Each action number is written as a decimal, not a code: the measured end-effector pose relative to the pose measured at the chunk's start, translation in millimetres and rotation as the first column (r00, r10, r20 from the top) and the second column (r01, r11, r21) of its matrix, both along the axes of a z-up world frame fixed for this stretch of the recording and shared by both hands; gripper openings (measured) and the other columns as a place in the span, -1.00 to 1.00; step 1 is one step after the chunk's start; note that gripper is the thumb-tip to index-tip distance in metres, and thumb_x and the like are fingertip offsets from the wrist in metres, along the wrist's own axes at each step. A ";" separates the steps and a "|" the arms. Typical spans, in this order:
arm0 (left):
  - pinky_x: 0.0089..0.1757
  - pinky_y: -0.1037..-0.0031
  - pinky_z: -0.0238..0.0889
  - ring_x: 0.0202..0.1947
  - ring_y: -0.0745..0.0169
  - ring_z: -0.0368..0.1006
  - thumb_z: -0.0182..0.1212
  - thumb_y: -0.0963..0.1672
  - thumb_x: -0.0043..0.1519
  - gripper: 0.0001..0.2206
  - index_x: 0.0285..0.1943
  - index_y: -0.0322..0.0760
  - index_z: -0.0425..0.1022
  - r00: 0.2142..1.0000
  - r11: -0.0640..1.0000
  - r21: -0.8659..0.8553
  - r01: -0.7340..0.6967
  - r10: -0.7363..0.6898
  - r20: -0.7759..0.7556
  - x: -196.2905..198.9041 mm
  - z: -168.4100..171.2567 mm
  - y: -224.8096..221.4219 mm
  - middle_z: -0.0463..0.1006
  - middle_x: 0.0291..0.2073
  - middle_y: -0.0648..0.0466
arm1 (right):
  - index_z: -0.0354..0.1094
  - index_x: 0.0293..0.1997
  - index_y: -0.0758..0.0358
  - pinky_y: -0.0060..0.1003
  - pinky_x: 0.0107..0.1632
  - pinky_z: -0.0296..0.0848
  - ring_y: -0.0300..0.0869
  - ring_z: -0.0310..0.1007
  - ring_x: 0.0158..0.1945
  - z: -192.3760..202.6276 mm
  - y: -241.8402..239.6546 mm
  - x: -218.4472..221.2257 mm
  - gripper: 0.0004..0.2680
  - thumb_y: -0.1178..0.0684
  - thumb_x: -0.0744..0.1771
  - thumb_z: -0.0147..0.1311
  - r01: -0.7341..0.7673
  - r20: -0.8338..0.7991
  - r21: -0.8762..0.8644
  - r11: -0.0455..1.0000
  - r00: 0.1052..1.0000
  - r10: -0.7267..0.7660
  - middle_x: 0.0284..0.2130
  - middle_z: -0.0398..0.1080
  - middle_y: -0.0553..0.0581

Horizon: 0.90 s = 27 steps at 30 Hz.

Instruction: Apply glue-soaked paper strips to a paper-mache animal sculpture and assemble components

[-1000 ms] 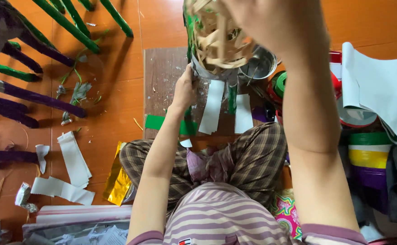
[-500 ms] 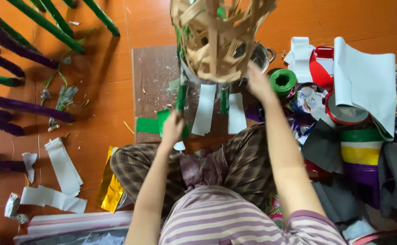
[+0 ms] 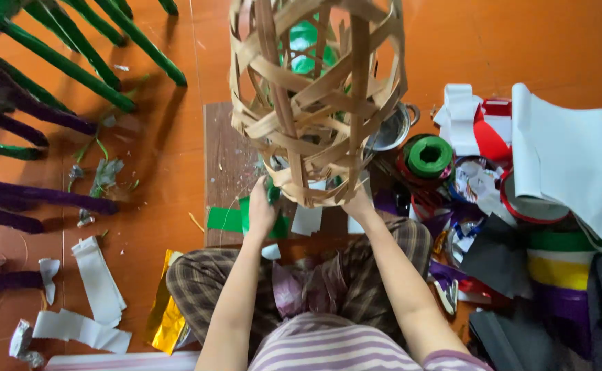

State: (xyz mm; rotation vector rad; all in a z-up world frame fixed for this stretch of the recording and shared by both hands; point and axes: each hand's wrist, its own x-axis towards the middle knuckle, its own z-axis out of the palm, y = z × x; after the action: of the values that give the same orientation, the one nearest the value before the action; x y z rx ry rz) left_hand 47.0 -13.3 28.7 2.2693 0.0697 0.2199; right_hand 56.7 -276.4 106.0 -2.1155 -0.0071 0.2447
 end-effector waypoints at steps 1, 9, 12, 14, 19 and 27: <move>0.13 -0.01 0.28 0.09 -0.43 0.44 0.29 -0.25 0.10 -0.36 0.42 -0.30 0.19 0.999 1.000 0.024 -0.001 0.002 -0.047 2.3 -7.8 -2.2 0.49 0.03 -0.34 | 0.35 0.18 0.30 0.14 0.36 0.22 0.18 0.36 0.21 -4.9 2.9 -3.8 -0.71 0.22 0.31 -0.02 0.011 0.049 0.042 0.999 0.999 -0.013 0.02 0.44 0.36; -0.02 -0.12 0.35 -0.02 -0.48 0.45 0.09 -0.26 0.19 -0.66 0.17 -0.28 0.28 0.993 0.999 0.025 -0.021 0.024 -0.117 14.8 -14.4 11.8 0.51 -0.13 -0.33 | 0.18 0.27 0.15 -0.08 0.32 0.18 -0.05 0.27 0.26 -91.2 3.1 28.1 -0.76 0.14 0.43 -0.15 0.011 0.254 0.015 1.000 0.967 -0.014 0.12 0.30 0.12; 0.07 -0.07 0.34 0.05 -0.42 0.47 0.11 -0.27 0.20 -0.48 0.39 -0.27 0.19 0.991 0.999 0.007 0.051 -0.050 -0.126 12.0 -8.7 13.7 0.52 -0.02 -0.33 | 0.35 -0.01 0.18 -0.05 0.11 0.35 0.01 0.43 0.03 -131.2 0.4 38.1 -0.86 0.03 0.40 -0.06 0.030 0.253 -0.248 0.968 0.967 0.035 -0.15 0.43 0.17; 0.16 -0.01 0.29 0.14 -0.35 0.42 0.22 -0.21 0.20 -0.35 0.51 -0.24 0.08 0.980 0.997 0.013 0.078 -0.074 -0.187 9.4 -0.5 13.1 0.48 0.09 -0.32 | 0.53 -0.29 0.21 -0.02 -0.10 0.52 0.07 0.60 -0.19 -156.2 -1.1 35.2 -0.78 -0.08 0.38 0.02 0.060 0.257 -0.486 0.872 0.963 0.077 -0.41 0.55 0.22; 0.15 -0.10 0.27 0.20 -0.35 0.38 0.33 -0.17 0.16 -0.14 0.62 -0.02 -0.16 0.948 1.000 -0.001 0.017 -0.017 -0.318 -9.8 -42.3 30.1 0.42 0.15 -0.26 | 0.16 0.37 0.26 -0.01 0.41 0.17 0.09 0.22 0.36 -80.4 -24.9 35.7 -0.50 0.25 0.23 0.10 -0.008 0.137 -0.333 0.943 0.989 0.056 0.24 0.30 0.30; -0.26 -0.10 0.34 -0.25 -0.39 0.55 0.22 -0.09 0.18 -0.80 -0.21 -0.31 0.64 0.949 0.989 0.119 0.089 -0.048 -0.312 -75.5 -117.1 -31.3 0.61 -0.39 -0.27 | 0.32 0.15 0.39 0.06 0.28 0.25 0.18 0.37 0.15 -134.5 -96.9 102.1 -0.67 0.18 0.25 0.02 0.313 0.296 -0.303 0.900 0.929 -0.223 -0.01 0.42 0.34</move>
State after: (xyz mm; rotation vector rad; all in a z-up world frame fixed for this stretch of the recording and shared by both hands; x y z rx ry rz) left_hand -28.5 -44.6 -88.3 2.4155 0.1432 -0.1744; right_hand 158.8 -373.3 -28.6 -2.4534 0.1912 -0.2112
